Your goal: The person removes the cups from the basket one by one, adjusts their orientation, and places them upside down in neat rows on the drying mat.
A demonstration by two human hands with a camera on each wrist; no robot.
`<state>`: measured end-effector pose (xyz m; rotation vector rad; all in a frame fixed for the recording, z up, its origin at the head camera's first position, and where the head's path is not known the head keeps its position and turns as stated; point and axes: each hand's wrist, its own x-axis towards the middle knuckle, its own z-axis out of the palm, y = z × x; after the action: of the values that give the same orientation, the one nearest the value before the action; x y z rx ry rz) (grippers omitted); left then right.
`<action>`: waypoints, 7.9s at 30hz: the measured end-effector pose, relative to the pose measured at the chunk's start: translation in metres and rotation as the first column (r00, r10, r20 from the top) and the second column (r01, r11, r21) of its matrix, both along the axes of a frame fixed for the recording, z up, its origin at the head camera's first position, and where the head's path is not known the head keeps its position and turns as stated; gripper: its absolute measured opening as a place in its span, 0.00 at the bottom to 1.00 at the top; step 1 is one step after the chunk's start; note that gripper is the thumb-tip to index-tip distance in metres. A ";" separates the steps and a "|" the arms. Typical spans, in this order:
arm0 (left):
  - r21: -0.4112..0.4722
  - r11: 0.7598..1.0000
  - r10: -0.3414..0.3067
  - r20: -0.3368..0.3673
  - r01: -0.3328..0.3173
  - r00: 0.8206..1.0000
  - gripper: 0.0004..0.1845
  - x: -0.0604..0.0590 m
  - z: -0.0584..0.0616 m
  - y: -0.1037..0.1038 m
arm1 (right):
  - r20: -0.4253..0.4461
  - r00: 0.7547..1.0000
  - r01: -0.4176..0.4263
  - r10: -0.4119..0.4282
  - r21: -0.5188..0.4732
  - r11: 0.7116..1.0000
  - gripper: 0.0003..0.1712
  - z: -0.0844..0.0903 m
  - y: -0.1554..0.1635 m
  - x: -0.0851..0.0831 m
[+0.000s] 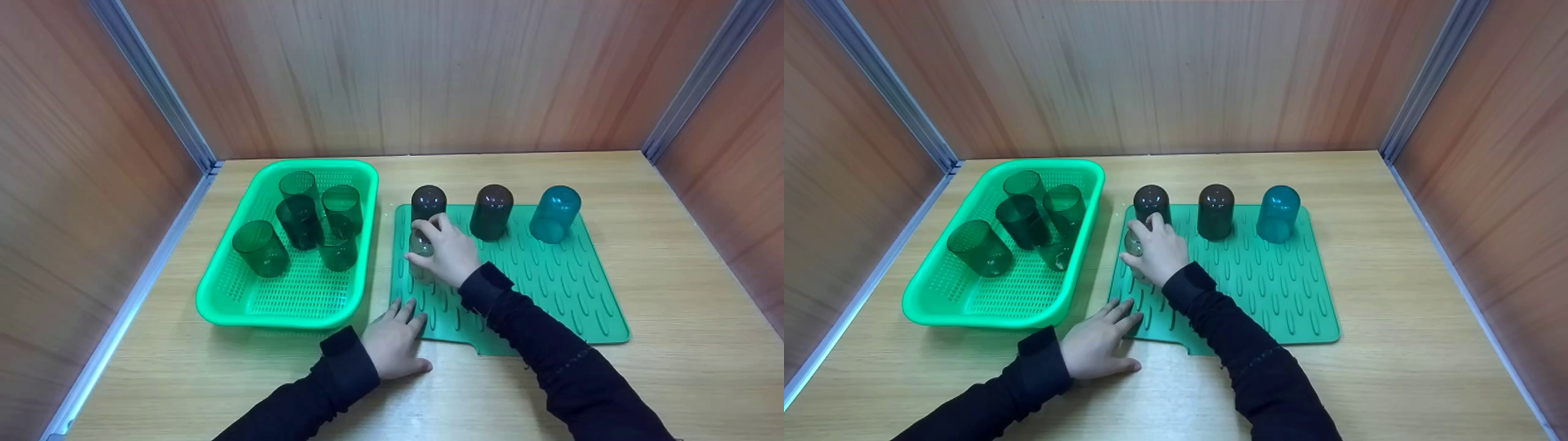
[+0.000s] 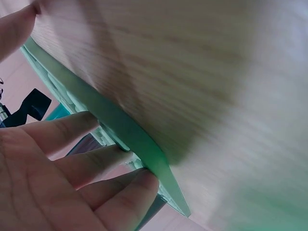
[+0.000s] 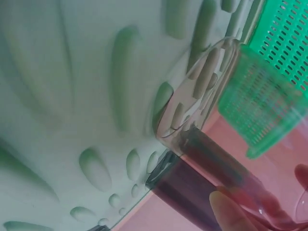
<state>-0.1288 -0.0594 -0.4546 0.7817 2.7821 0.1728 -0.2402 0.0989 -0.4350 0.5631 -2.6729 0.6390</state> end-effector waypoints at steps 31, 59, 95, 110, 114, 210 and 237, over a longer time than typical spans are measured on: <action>0.071 0.997 0.004 0.027 -0.006 1.000 0.41 -0.003 0.001 -0.001 | 0.017 1.000 0.005 -0.005 -0.002 1.000 0.41 0.007 -0.004 0.007; 0.492 0.869 0.277 -0.387 -0.057 0.879 0.23 -0.030 0.101 -0.060 | -0.016 0.975 -0.220 0.222 -0.225 0.949 0.36 0.025 -0.038 0.035; 0.231 0.893 0.424 -0.141 -0.387 0.895 0.07 -0.111 0.082 -0.082 | 0.481 0.760 0.007 0.436 -0.678 0.735 0.11 -0.011 -0.090 0.052; 0.287 0.883 0.422 -0.141 -0.371 0.895 0.07 -0.101 0.086 -0.084 | 0.495 0.734 0.033 0.465 -0.710 0.703 0.09 -0.011 -0.091 0.053; 0.352 0.863 0.435 -0.154 -0.363 0.887 0.07 -0.097 0.092 -0.085 | 0.482 0.738 0.027 0.473 -0.721 0.692 0.11 -0.011 -0.092 0.053; 0.257 0.966 -0.002 0.119 -0.029 0.993 0.52 0.003 0.008 0.001 | -0.096 0.985 0.084 -0.143 -0.461 0.883 0.28 0.049 0.097 0.028; 0.144 0.989 -0.041 0.165 0.017 0.985 0.54 0.000 -0.002 -0.001 | -0.036 0.986 0.161 -0.161 0.005 0.987 0.32 -0.004 0.110 0.006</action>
<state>-0.1288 -0.0607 -0.4562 0.8008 2.6201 0.4161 -0.2343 0.2087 -0.4393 0.3518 -2.6549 0.5672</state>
